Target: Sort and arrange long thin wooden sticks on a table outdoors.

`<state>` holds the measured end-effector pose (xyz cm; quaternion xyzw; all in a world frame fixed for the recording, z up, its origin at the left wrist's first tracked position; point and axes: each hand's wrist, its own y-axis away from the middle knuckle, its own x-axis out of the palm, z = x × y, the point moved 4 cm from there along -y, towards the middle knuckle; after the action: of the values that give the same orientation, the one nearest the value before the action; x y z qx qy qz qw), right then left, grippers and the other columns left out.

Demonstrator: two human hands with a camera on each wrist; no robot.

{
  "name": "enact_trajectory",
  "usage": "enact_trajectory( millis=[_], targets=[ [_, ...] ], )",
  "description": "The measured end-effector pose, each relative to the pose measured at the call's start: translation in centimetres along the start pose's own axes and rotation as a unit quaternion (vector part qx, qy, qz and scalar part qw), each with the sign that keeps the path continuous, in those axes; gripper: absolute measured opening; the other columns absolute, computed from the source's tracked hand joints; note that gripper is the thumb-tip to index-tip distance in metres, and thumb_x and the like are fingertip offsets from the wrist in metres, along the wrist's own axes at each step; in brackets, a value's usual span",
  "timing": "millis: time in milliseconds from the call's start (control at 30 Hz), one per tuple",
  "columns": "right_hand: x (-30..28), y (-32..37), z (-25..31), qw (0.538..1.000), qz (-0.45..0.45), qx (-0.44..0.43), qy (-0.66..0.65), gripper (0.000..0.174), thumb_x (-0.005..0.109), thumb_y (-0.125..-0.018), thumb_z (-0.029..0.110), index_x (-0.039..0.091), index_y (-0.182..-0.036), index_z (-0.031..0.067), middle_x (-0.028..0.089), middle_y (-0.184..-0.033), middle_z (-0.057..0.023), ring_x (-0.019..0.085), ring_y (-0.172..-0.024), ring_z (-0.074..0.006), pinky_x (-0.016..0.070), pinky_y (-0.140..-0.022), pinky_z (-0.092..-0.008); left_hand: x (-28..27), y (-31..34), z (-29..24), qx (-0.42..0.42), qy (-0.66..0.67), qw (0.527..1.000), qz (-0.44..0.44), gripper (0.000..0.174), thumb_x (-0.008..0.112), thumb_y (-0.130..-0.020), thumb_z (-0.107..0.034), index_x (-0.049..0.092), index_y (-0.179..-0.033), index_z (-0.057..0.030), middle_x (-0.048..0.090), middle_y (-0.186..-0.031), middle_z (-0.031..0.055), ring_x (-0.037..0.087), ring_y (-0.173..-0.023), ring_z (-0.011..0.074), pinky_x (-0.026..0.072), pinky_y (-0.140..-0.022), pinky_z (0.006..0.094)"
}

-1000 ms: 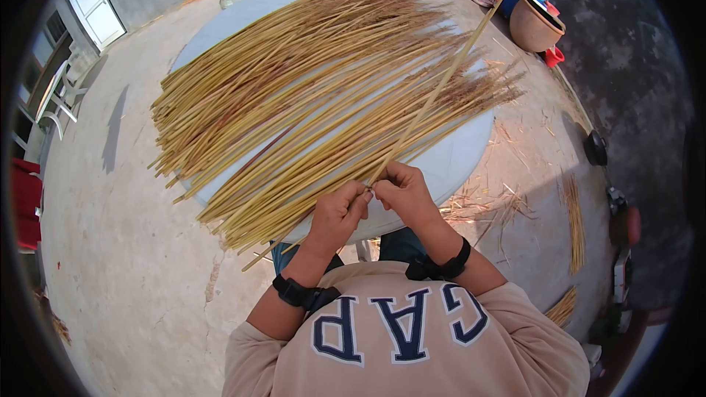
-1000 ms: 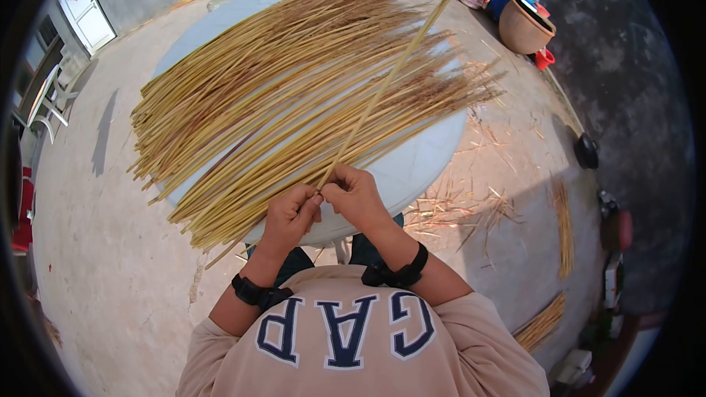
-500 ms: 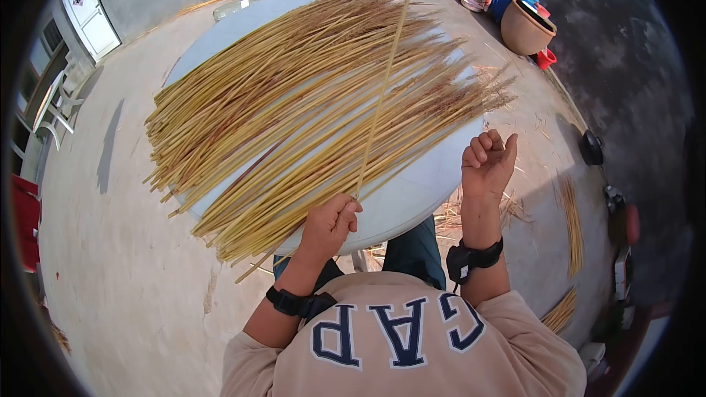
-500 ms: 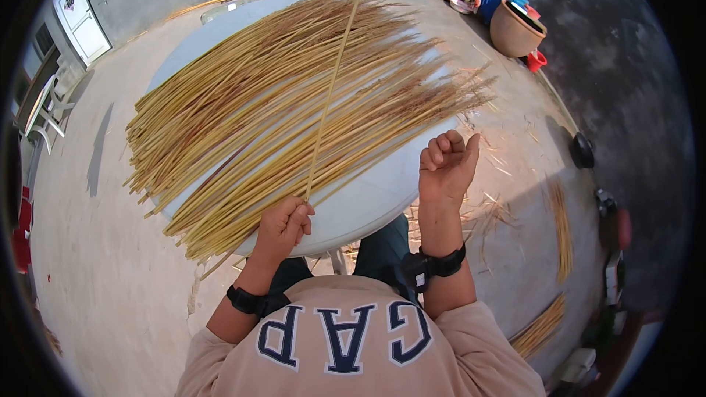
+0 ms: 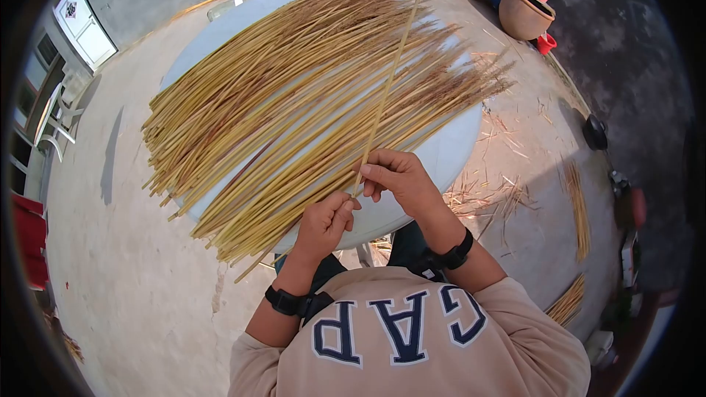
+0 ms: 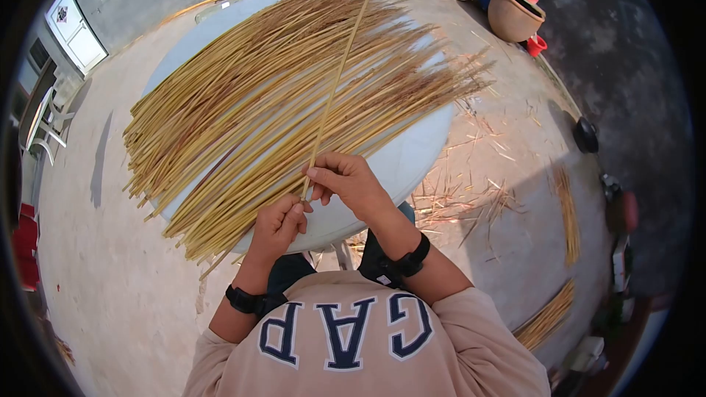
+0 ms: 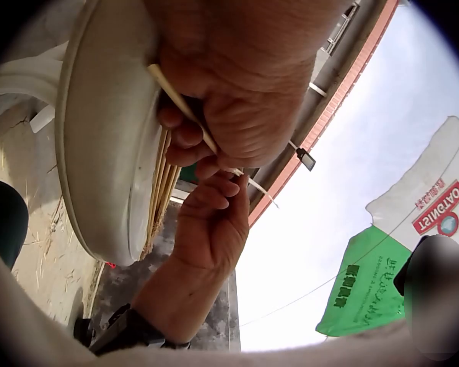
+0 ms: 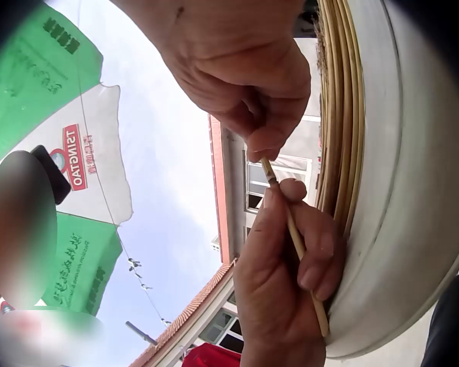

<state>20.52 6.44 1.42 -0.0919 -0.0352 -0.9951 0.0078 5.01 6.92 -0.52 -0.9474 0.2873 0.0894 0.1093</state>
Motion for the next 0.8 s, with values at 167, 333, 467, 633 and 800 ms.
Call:
enact_trajectory(
  millis=[167,333,467,633,800],
  targets=[
    [0.1,0.1,-0.3,0.999,0.014,-0.014,-0.048,0.018,0.055,-0.086,0.012,0.059,-0.095,-0.0032,0.060,-0.070,-0.0055,0.060,-0.062,-0.0098,0.0500,-0.054,-0.0209,0.1,0.0,0.0,0.028,-0.005,1.000,-0.003,0.018,0.047,-0.090,-0.014,0.056,-0.080,-0.0015,0.048,-0.050,0.0045,0.048,-0.046,0.0114,0.0371,-0.046,0.0243],
    [0.5,0.0,-1.4,0.989,0.012,-0.020,-0.147,0.016,0.056,-0.085,0.009,0.059,-0.095,-0.0033,0.062,-0.075,-0.0083,0.063,-0.065,-0.0131,0.0525,-0.055,-0.0233,0.1,0.3,-0.1,0.041,-0.003,0.999,-0.020,0.022,0.045,-0.090,-0.016,0.054,-0.078,-0.0010,0.049,-0.051,0.0027,0.046,-0.046,0.0084,0.0354,-0.045,0.0224],
    [0.7,0.1,-1.9,0.980,-0.002,-0.031,-0.199,0.014,0.055,-0.085,0.008,0.059,-0.094,-0.0027,0.062,-0.078,-0.0088,0.063,-0.065,-0.0131,0.0526,-0.055,-0.0234,0.0,0.4,-0.2,0.050,-0.003,0.998,-0.036,0.021,0.045,-0.090,-0.015,0.054,-0.078,-0.0011,0.048,-0.050,0.0026,0.046,-0.046,0.0083,0.0355,-0.045,0.0221],
    [0.5,0.4,-0.8,0.991,-0.015,-0.033,-0.130,0.013,0.055,-0.084,0.006,0.058,-0.093,-0.0020,0.062,-0.078,-0.0080,0.063,-0.065,-0.0133,0.0526,-0.055,-0.0246,0.0,0.3,0.1,0.049,-0.012,0.998,-0.022,0.019,0.046,-0.090,-0.014,0.054,-0.078,-0.0011,0.048,-0.050,0.0023,0.045,-0.046,0.0075,0.0352,-0.045,0.0217],
    [-0.2,0.4,-0.3,0.998,-0.006,-0.024,-0.066,0.010,0.055,-0.083,0.006,0.057,-0.090,-0.0014,0.062,-0.077,-0.0070,0.063,-0.064,-0.0138,0.0528,-0.055,-0.0258,0.3,0.3,0.8,0.071,-0.021,0.997,-0.021,0.016,0.049,-0.089,-0.013,0.055,-0.082,-0.0004,0.047,-0.050,0.0017,0.044,-0.046,0.0067,0.0346,-0.044,0.0218]
  ],
)
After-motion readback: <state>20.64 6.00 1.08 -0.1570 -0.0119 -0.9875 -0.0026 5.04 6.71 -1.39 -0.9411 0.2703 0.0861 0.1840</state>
